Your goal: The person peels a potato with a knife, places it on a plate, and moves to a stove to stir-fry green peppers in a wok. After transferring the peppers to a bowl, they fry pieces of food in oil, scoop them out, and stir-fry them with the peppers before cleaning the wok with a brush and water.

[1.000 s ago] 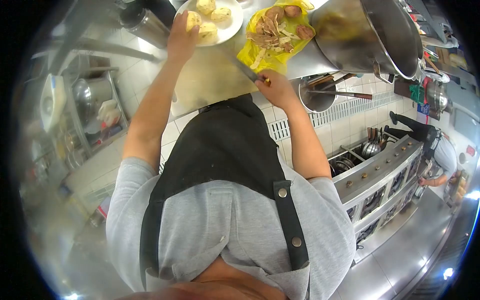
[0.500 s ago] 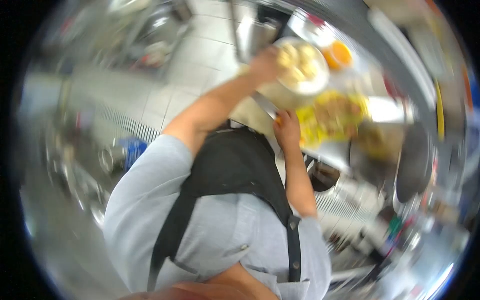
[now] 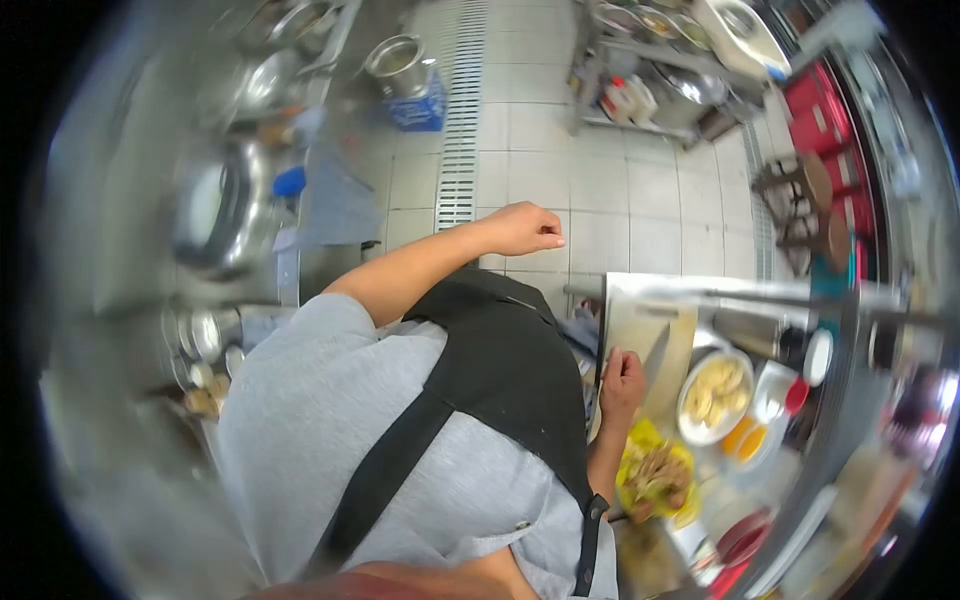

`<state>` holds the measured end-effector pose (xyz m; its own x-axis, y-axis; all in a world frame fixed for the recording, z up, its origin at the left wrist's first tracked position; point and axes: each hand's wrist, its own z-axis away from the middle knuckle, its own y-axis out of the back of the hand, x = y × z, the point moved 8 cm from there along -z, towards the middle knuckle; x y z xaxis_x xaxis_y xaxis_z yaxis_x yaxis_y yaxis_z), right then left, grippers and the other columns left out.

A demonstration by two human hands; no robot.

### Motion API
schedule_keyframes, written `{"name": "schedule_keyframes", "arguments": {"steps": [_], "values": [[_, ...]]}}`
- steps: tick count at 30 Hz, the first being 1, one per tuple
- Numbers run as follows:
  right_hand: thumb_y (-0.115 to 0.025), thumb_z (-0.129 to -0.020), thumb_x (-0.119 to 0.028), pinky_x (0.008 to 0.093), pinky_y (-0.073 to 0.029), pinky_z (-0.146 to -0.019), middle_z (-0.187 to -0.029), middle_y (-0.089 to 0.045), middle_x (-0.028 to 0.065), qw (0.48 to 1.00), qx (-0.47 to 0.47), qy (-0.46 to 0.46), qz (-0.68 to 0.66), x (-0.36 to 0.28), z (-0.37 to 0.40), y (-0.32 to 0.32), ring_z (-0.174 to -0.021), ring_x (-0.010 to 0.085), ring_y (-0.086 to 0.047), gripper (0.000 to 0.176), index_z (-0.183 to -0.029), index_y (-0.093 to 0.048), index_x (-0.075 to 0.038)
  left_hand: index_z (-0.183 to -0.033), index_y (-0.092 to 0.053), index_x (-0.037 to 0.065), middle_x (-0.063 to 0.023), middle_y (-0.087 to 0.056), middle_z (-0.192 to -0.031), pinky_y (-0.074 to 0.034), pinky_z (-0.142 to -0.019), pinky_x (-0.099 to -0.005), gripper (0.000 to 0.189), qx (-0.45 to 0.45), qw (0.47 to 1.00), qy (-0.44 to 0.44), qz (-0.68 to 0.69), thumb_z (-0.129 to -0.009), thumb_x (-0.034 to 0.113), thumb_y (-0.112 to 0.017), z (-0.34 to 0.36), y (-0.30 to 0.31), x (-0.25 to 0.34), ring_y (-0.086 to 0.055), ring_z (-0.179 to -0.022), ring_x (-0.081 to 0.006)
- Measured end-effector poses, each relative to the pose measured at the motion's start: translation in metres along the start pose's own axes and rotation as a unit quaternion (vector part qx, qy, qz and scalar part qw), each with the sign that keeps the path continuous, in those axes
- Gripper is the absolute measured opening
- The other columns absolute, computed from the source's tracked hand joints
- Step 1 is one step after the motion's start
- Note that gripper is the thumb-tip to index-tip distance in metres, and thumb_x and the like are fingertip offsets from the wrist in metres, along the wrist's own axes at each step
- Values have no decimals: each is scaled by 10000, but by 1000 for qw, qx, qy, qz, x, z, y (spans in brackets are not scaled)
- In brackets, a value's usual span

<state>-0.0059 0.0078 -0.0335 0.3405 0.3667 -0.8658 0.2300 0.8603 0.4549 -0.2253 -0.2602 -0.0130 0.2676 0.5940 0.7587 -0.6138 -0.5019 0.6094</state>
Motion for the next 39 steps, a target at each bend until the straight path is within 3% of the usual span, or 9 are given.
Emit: {"name": "schedule_keyframes", "arguments": {"steps": [4, 8, 11, 14, 18, 23, 25, 37, 39], "values": [[-631, -1027, -261, 257, -398, -531, -600, -549, -2, 990, -132, 37, 29, -92, -59, -93, -565, 68, -497, 348, -771, -609, -27, -1120, -667, 51, -35, -713, -712, -532, -654, -353, 310, 41, 984, 99, 146, -1027, 321, -547, 62, 80, -62, -659, -634, -172], [-630, -1022, -218, 253, -447, -582, -693, -610, 18, 963, -242, 75, 92, -182, -101, -218, -631, 81, -553, 255, -888, -641, -2, -1163, -639, 49, -75, -745, -892, -521, -623, -360, 250, 131, 952, 122, 247, -1042, 200, -479, 121, 145, -143, -674, -644, -173], [-643, -998, -145, 244, -492, -675, -824, -658, 36, 933, -322, 131, 95, -251, -117, -315, -743, 95, -607, 168, -1069, -653, 7, -1189, -613, 45, -139, -711, -1140, -551, -670, -370, 264, 307, 902, 115, 279, -967, 20, -472, 172, 191, -231, -723, -867, -209], [-640, -998, -129, 246, -516, -713, -886, -686, 44, 897, -393, 178, 93, -307, -124, -408, -787, 103, -638, 180, -1115, -658, 6, -1180, -616, 54, -175, -626, -1344, -540, -960, -408, 421, 477, 863, 98, 133, -794, -96, -540, 244, 242, -283, -534, -1337, -312], [-682, -970, -110, 255, -528, -750, -909, -696, 37, 827, -505, 230, 88, -367, -127, -516, -820, 92, -638, 218, -1147, -666, 15, -1179, -605, 27, -145, -699, -1229, -532, -959, -414, 292, 543, 765, 309, 159, -888, 55, -607, 348, 252, -340, -658, -1170, -322], [-702, -948, -116, 253, -530, -762, -925, -704, 35, 740, -591, 299, 119, -436, -135, -656, -818, 95, -640, 250, -1162, -669, 8, -1218, -602, -9, -163, -734, -1060, -555, -816, -376, 334, 641, 575, 346, 372, -924, 144, -645, 424, 193, -407, -714, -960, -238], [-736, -912, -157, 273, -539, -777, -945, -720, 59, 692, -604, 380, 110, -465, -130, -722, -835, 114, -659, 304, -1164, -672, 0, -1256, -591, -4, -188, -707, -1137, -561, -796, -395, 394, 691, 578, 425, 88, -922, 195, -658, 445, 203, -398, -723, -1006, -256], [-747, -831, -250, 489, -500, -967, -1203, -625, 248, 563, -542, 592, 197, -483, -89, -1058, -1081, 442, -607, 539, -1292, -599, -13, -1263, -604, -3, -266, -702, -1095, -553, -905, -497, 622, 505, 377, 747, 211, -851, 440, -751, 418, 259, -431, -687, -1055, -413], [-699, -814, -185, 536, -497, -900, -1081, -644, 222, 595, -538, 574, 168, -486, -93, -1081, -1066, 452, -594, 260, -1009, -620, -32, -1271, -593, -29, -266, -695, -1124, -540, -933, -489, 671, 551, 352, 722, 227, -806, 412, -794, 414, 258, -443, -677, -1070, -424]]}}
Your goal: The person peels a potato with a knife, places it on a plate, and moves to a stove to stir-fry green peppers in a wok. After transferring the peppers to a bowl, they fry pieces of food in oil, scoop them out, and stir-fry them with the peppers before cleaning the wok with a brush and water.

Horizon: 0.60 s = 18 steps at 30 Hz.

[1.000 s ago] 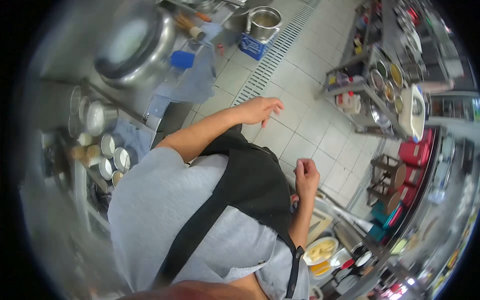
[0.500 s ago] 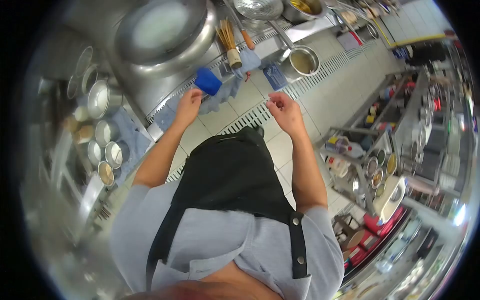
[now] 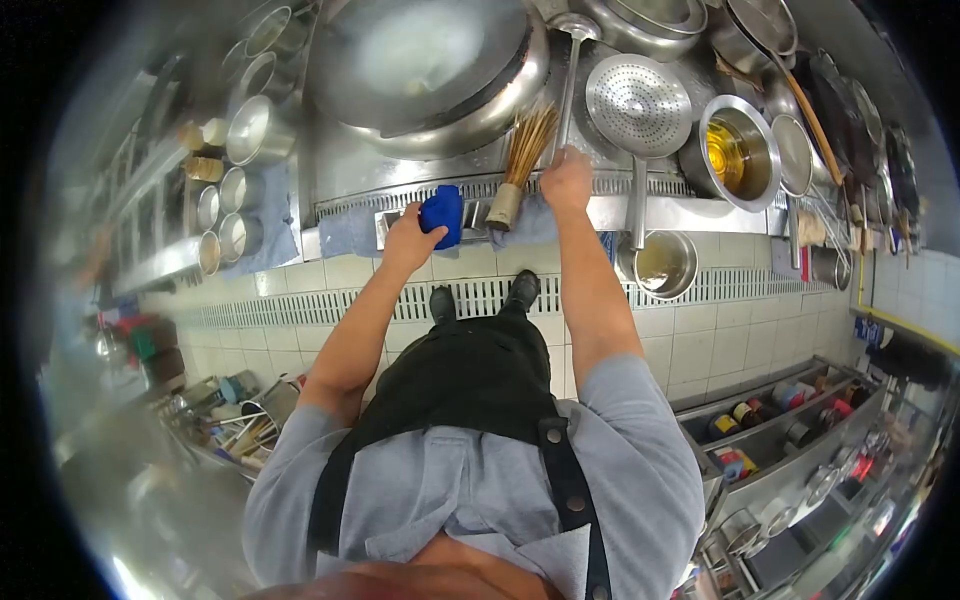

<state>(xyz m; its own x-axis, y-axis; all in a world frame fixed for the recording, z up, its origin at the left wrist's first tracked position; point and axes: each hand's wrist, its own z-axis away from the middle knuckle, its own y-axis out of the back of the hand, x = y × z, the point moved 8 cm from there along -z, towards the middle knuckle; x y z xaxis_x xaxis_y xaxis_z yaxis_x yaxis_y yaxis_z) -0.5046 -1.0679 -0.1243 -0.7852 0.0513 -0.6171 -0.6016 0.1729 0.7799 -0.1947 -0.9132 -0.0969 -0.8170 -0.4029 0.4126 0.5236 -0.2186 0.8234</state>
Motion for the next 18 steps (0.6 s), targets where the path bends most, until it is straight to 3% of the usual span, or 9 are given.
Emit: {"name": "schedule_keyframes", "arguments": {"steps": [4, 6, 7, 9, 10, 12, 15, 17, 18], "values": [[-671, -825, -178, 513, -502, -927, -1096, -636, 248, 998, -56, 2, 4, -10, 2, 9, -1063, 450, -599, 283, -1045, -610, -10, -1266, -602, -44, -270, -681, -1162, -518, -976, -439, 712, 31, 990, -3, 134, -711, 329, -848, -11, -23, -11, -660, -1081, -437], [-663, -826, -168, 485, -500, -944, -1116, -621, 271, 982, -150, -83, -75, 1, 2, -1, -1074, 443, -603, 340, -1100, -596, 21, -1311, -579, -28, -206, -709, -1111, -542, -937, -408, 679, 37, 985, -44, 160, -752, 273, -819, -13, -24, -11, -697, -1008, -345], [-663, -834, -169, 476, -495, -938, -1145, -624, 268, 987, -65, -42, -142, -4, -1, 11, -1083, 415, -620, 408, -1177, -583, 37, -1311, -579, -28, -206, -709, -1111, -542, -937, -408, 679, 44, 984, -42, 165, -752, 273, -819, -11, -18, -11, -697, -1008, -345], [-662, -851, -166, 474, -495, -928, -1153, -627, 260, 979, -47, -51, -193, -3, 7, 36, -1080, 384, -626, 435, -1222, -572, 44, -1324, -571, -34, -157, -701, -1134, -557, -925, -389, 627, -58, 852, 25, 519, -772, 183, -773, 9, -29, -17, -696, -999, -284], [-660, -868, -162, 471, -495, -918, -1162, -630, 252, 966, -24, -70, -246, -9, 20, 62, -1077, 353, -632, 461, -1266, -561, 50, -1324, -571, -34, -157, -701, -1134, -557, -925, -389, 627, -59, 851, 26, 522, -772, 183, -773, 23, -22, -19, -696, -999, -284], [-611, -912, -94, 280, -472, -533, -920, -631, 76, 947, -87, -94, -295, -40, 57, 104, -614, 111, -567, 372, -1256, -560, 38, -1331, -559, -46, -134, -669, -1178, -567, -915, -378, 593, -92, 699, 62, 706, -783, 104, -729, 49, -10, -22, -686, -1005, -240], [-609, -942, -57, 239, -411, -461, -894, -599, 45, 973, -33, 27, -225, -33, 105, 132, -548, 74, -510, 412, -1336, -520, 20, -1350, -534, -46, -138, -674, -1172, -581, -895, -387, 588, -147, 658, 82, 734, -801, 77, -707, 84, -11, -41, -693, -984, -254], [-608, -947, -16, 227, -397, -464, -879, -576, 25, 946, -183, -46, -264, -53, 126, 138, -555, 59, -492, 517, -1442, -460, 1, -1342, -536, -49, -137, -677, -1162, -586, -870, -380, 571, -180, 655, 106, 726, -820, 97, -715, 104, -18, -39, -695, -980, -248], [-608, -947, -16, 227, -397, -464, -879, -576, 25, 947, -179, -47, -262, -67, 126, 151, -555, 59, -492, 517, -1442, -460, 1, -1333, -538, -52, -136, -680, -1152, -592, -845, -373, 555, -211, 655, 130, 714, -838, 117, -724, 111, -23, -36, -697, -976, -242]]}}
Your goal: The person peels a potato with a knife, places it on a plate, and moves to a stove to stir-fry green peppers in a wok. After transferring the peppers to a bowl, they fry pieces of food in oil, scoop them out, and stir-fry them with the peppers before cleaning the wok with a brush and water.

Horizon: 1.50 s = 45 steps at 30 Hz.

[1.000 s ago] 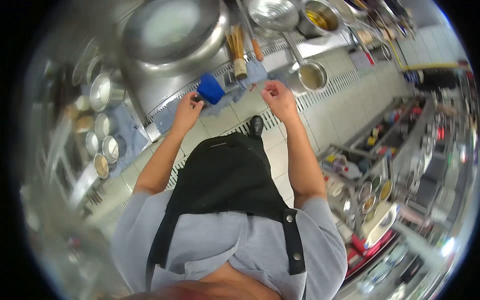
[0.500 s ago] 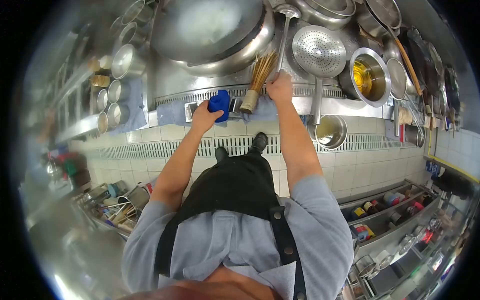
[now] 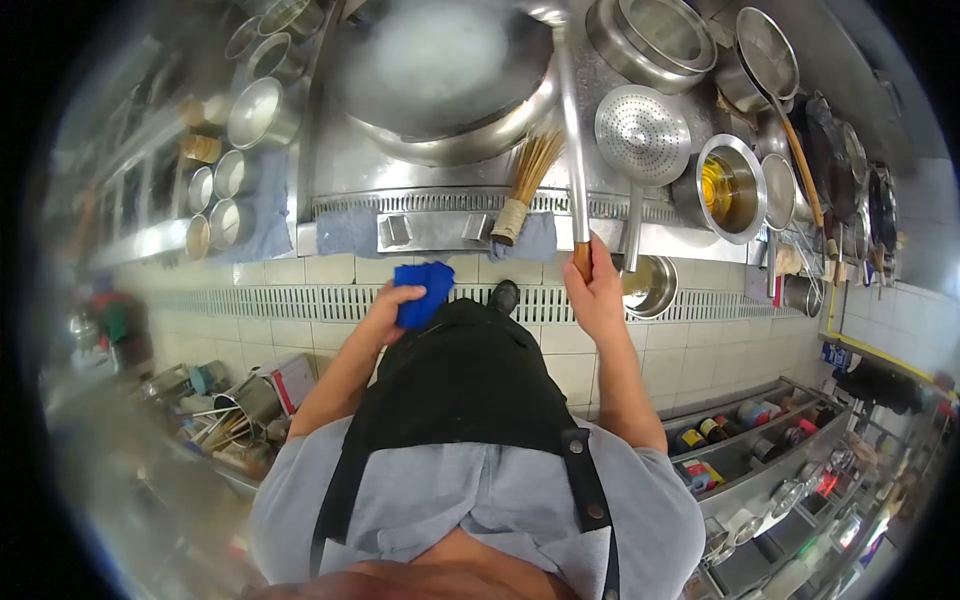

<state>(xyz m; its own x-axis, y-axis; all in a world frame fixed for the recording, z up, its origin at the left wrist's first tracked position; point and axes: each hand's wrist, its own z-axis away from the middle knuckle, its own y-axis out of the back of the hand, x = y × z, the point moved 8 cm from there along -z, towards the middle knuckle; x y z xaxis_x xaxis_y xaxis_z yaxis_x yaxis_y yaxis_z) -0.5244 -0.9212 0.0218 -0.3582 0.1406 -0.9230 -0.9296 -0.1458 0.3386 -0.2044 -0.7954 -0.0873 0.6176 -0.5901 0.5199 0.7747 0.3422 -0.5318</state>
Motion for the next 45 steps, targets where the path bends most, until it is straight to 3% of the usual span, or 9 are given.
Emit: {"name": "schedule_keyframes", "arguments": {"steps": [2, 6, 10, 15, 18, 26, 32, 36, 45], "values": [[-657, -934, -102, 242, -472, -720, -934, -590, 45, 998, -66, 1, -15, -45, 11, -6, -784, 86, -545, 540, -1438, -495, 10, -1317, -547, -50, -138, -683, -1140, -594, -821, -370, 534, -31, 999, -1, -23, -854, 141, -733, 5, -16, 9, -700, -965, -236], [-673, -899, -76, 269, -497, -706, -846, -627, 61, 976, -171, -114, 67, -92, 8, -46, -744, 108, -573, 559, -1440, -535, -54, -1267, -582, -40, -125, -695, -1099, -596, -771, -353, 484, -128, 990, 13, -51, -882, 196, -755, 0, -27, 45, -707, -915, -211], [-670, -906, -109, 319, -501, -594, -952, -695, 135, 958, -55, 132, 250, -96, -52, -97, -651, 158, -609, 529, -1419, -554, -51, -1251, -591, -32, -117, -698, -1056, -599, -753, -342, 458, -125, 990, -48, -52, -887, 189, -759, -3, -21, 106, -709, -886, -201], [-635, -953, -113, 261, -413, -453, -850, -630, 56, 998, -1, -37, -56, -100, -82, -143, -522, 95, -535, 570, -1492, -469, -34, -1238, -595, -26, -151, -697, -1063, -607, -733, -353, 427, -93, 992, -45, -76, -910, 204, -743, 16, 29, 132, -718, -864, -228], [-623, -968, -108, 259, -391, -422, -850, -613, 48, 999, 49, 14, -2, -97, -112, -149, -502, 87, -520, 594, -1524, -427, -43, -1309, -554, -11, -183, -692, -1075, -611, -724, -370, 444, -92, 994, -4, -52, -952, 214, -696, 23, 54, 125, -724, -860, -284], [-642, -966, -156, 249, -414, -411, -815, -584, 11, 927, -146, -172, -299, -71, -106, -172, -550, 97, -546, 574, -1492, -427, -69, -1462, -432, 119, -223, -627, -1263, -615, -765, -512, 513, -95, 993, -64, 41, -1061, 427, -521, -12, 39, 140, -709, -965, -378], [-653, -943, -220, 392, -510, -598, -861, -633, 162, 998, -13, 52, 34, -53, -46, -143, -631, 274, -618, 509, -1383, -505, -10, -1359, -455, 45, -187, -599, -1343, -610, -845, -576, 612, -47, 994, -91, 26, -1053, 574, -416, -73, -18, 175, -656, -1141, -371], [-649, -933, -205, 451, -502, -701, -821, -596, 233, 985, -39, 32, 164, 33, -41, -125, -725, 402, -594, 389, -1246, -571, 12, -1305, -473, -10, -173, -627, -1234, -637, -803, -501, 599, -6, 992, -126, 23, -1050, 532, -483, -120, -52, 193, -678, -1071, -319], [-683, -926, -234, 380, -461, -643, -751, -580, 142, 995, -17, 35, 87, -36, -98, 14, -660, 226, -521, 299, -1040, -590, 27, -1094, -584, 43, -189, -727, -990, -496, -494, -263, 271, 57, 997, -53, 9, -873, 165, -684, -188, -76, 161, -702, -795, -234]]}}
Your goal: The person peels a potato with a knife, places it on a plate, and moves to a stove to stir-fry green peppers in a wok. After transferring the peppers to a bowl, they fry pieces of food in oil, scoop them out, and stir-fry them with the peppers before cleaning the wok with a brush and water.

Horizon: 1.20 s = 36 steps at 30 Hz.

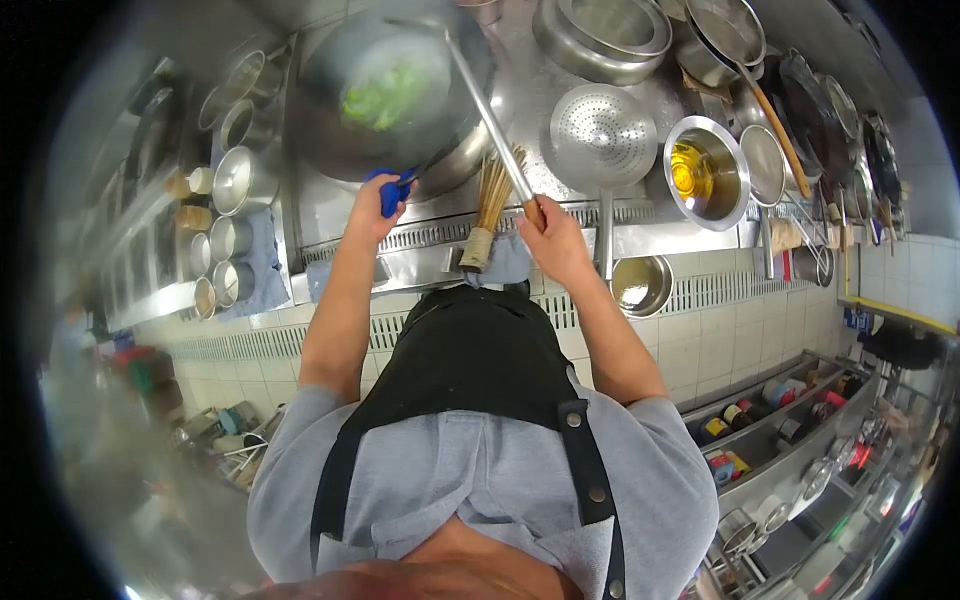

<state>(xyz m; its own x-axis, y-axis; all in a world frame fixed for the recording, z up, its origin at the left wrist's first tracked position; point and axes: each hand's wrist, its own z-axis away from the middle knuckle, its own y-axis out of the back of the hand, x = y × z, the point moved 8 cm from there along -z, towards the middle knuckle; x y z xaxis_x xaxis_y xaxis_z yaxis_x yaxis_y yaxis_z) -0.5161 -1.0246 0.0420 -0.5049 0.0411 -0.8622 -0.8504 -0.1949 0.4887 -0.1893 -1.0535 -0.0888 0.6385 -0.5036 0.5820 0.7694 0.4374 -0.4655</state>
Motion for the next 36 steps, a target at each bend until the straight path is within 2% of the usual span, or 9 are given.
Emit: {"name": "schedule_keyframes", "arguments": {"steps": [10, 12, 15, 18, 21, 25, 29, 34, 36], "values": [[-679, -908, -283, 384, -492, -598, -721, -618, 139, 997, -63, 49, -15, -54, -108, 72, -599, 242, -610, 345, -1060, -607, 18, -1021, -624, -20, -123, -659, -924, -565, -607, -349, 265, 119, 981, -147, -38, -801, 104, -703, 80, -40, -42, -678, -757, -229], [-658, -939, -229, 303, -447, -509, -686, -597, 43, 989, -97, 110, -11, -71, -130, 69, -526, 122, -550, 314, -1111, -614, 29, -999, -629, -35, -125, -662, -907, -585, -635, -359, 246, 123, 979, -156, -43, -793, 85, -690, 97, -56, -34, -677, -748, -225], [-653, -938, -249, 302, -442, -494, -690, -604, 42, 985, -142, 94, 16, -84, -151, 64, -521, 128, -549, 317, -1117, -622, 10, -973, -639, -35, -125, -668, -879, -579, -616, -354, 221, 124, 979, -151, -59, -795, 86, -688, 108, -65, -33, -677, -735, -224], [-651, -925, -234, 301, -425, -461, -690, -604, 38, 978, -137, 115, 104, -94, -145, 82, -516, 120, -543, 266, -1058, -620, -6, -967, -646, -12, -104, -674, -863, -537, -570, -329, 210, 126, 975, -159, -96, -799, 106, -688, 117, -77, -42, -661, -696, -208], [-646, -915, -218, 299, -405, -435, -676, -591, 37, 978, -201, 46, 30, -84, -125, 115, -503, 113, -531, 222, -997, -605, -16, -964, -653, 6, -90, -678, -858, -513, -573, -313, 203, 128, 968, -183, -114, -798, 114, -698, 118, -80, -56, -653, -685, -193], [-640, -920, -198, 290, -381, -417, -596, -522, 16, 981, -174, 44, 68, -59, -95, 148, -459, 110, -476, 192, -945, -589, -15, -809, -665, 19, -32, -639, -774, -499, -642, -300, 80, 142, 948, -241, -151, -771, 82, -695, 114, -91, -70, -605, -690, -139], [-657, -918, -175, 288, -376, -409, -582, -513, 13, 991, -130, 16, 11, -21, -68, 161, -448, 105, -467, 188, -958, -581, -7, -836, -661, 8, -22, -626, -743, -483, -645, -278, 89, 123, 915, -288, -254, -791, 84, -666, 111, -118, -76, -565, -656, -110], [-662, -916, -122, 262, -369, -403, -599, -512, 11, 990, -62, -51, -116, 8, -40, 165, -462, 89, -484, 200, -1020, -549, 5, -950, -652, -49, -158, -686, -794, -536, -741, -372, 246, 142, 842, -332, -401, -790, 138, -648, 114, -157, -61, -680, -745, -266], [-662, -913, -97, 258, -366, -402, -619, -523, 10, 986, -33, -70, -150, 20, -38, 166, -467, 88, -489, 215, -1059, -540, 2, -1059, -647, -59, -250, -704, -892, -541, -824, -451, 352, 171, 781, -339, -496, -790, 168, -659, 121, -178, -51, -705, -870, -406]]}}
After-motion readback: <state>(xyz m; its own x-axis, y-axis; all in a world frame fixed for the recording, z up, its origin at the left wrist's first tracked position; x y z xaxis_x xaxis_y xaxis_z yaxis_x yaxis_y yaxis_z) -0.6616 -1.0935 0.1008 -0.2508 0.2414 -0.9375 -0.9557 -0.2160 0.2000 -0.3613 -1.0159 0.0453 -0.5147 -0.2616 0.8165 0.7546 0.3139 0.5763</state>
